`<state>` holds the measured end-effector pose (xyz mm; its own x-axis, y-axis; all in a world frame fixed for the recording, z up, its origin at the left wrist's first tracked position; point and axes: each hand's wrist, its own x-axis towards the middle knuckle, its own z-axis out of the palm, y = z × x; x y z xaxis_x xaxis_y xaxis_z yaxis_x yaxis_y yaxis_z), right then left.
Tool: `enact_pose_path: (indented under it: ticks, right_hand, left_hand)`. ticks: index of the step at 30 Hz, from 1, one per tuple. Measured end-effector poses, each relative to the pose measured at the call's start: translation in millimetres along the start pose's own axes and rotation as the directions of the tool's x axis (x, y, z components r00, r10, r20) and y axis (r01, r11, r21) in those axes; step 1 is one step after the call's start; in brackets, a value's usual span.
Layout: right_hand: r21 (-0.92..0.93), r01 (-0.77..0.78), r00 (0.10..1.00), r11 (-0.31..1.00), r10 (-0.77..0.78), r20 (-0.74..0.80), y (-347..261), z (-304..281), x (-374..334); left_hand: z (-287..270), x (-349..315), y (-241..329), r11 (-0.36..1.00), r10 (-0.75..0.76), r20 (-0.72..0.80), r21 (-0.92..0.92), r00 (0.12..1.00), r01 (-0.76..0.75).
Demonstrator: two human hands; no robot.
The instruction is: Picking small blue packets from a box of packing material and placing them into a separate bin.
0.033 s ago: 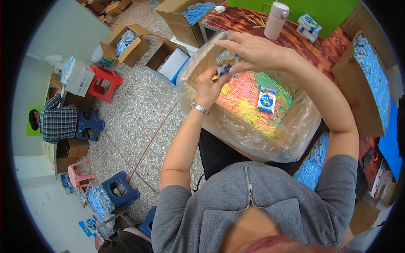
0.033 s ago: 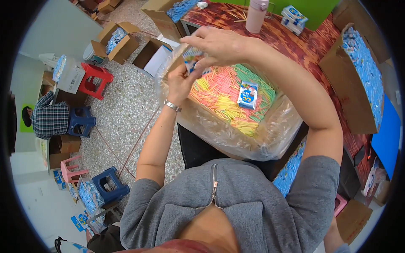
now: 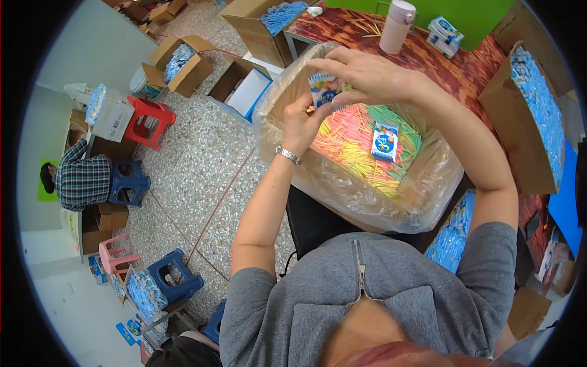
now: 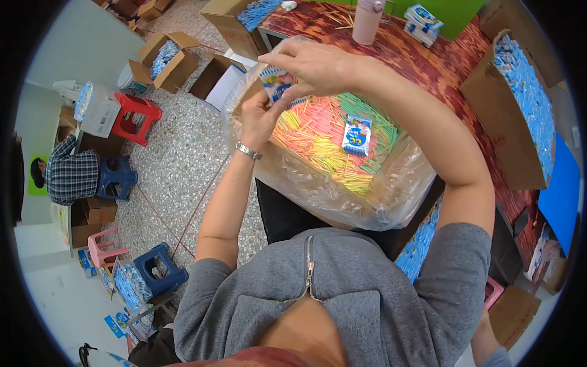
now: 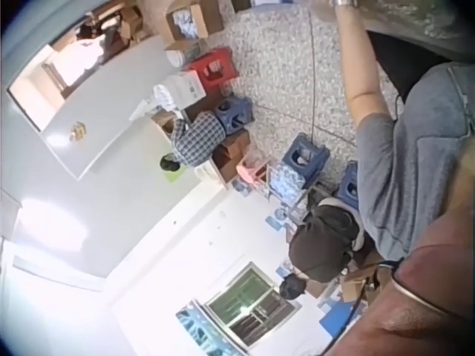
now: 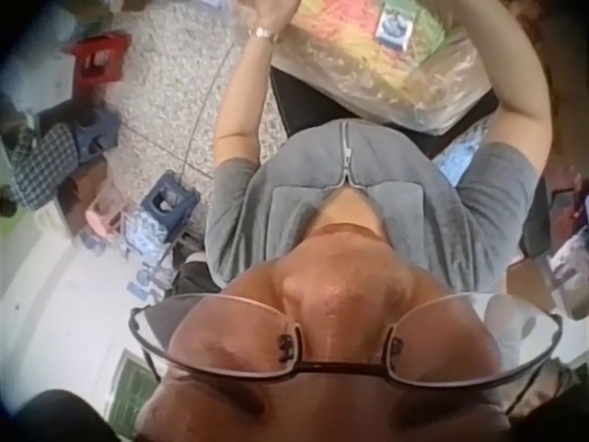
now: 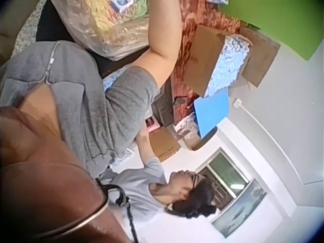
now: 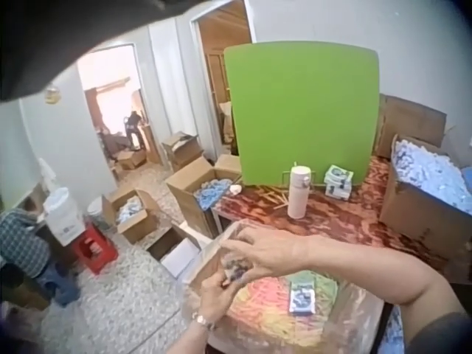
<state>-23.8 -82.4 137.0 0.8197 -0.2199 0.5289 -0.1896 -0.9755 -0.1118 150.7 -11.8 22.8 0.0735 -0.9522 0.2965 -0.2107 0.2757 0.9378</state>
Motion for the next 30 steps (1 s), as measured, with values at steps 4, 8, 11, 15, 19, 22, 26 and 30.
enact_pose_path:
  ticks: [4, 8, 11, 15, 19, 22, 26, 30]
  right_hand:
    - [0.106, -0.267, 0.96, 0.958, 0.254, 0.12, 25, 26, -44]
    - [-0.132, -0.593, 0.77, 0.794, 0.608, 0.194, 53, 68, -95]
    - [-0.253, -0.733, 0.596, 0.631, 0.776, 0.208, 67, 96, -117]
    - [-0.509, -0.581, 0.611, 0.635, 0.754, 0.243, 60, 110, -134]
    - [-0.513, -0.438, 0.692, 0.738, 0.641, 0.332, 50, 103, -142]
    - [-0.552, -0.489, 0.288, 0.675, 0.723, 0.628, 49, 97, -154]
    - [-0.536, -0.557, 0.225, 0.635, 0.736, 0.638, 53, 96, -167]
    - [-0.503, -0.558, 0.299, 0.66, 0.725, 0.621, 59, 96, -177]
  left_hand:
    - [14, 15, -11, 0.989, 0.144, 0.04, 0.015, 0.989, -0.144]
    - [11, 14, -16, 0.964, 0.152, 0.005, 0.218, 0.988, -0.149]
    - [10, 4, -16, 0.989, 0.031, 0.117, 0.141, 0.993, -0.047]
    - [12, -3, -15, 0.992, -0.064, 0.137, 0.113, 0.988, 0.048]
    - [11, -2, -17, 0.993, -0.043, 0.119, 0.117, 0.992, 0.029]
    - [12, -1, -19, 0.989, -0.088, 0.171, 0.134, 0.981, 0.066]
    - [12, -2, -20, 0.982, -0.054, 0.18, 0.187, 0.982, 0.019]
    - [13, -2, -20, 0.98, -0.057, 0.167, 0.199, 0.984, 0.022]
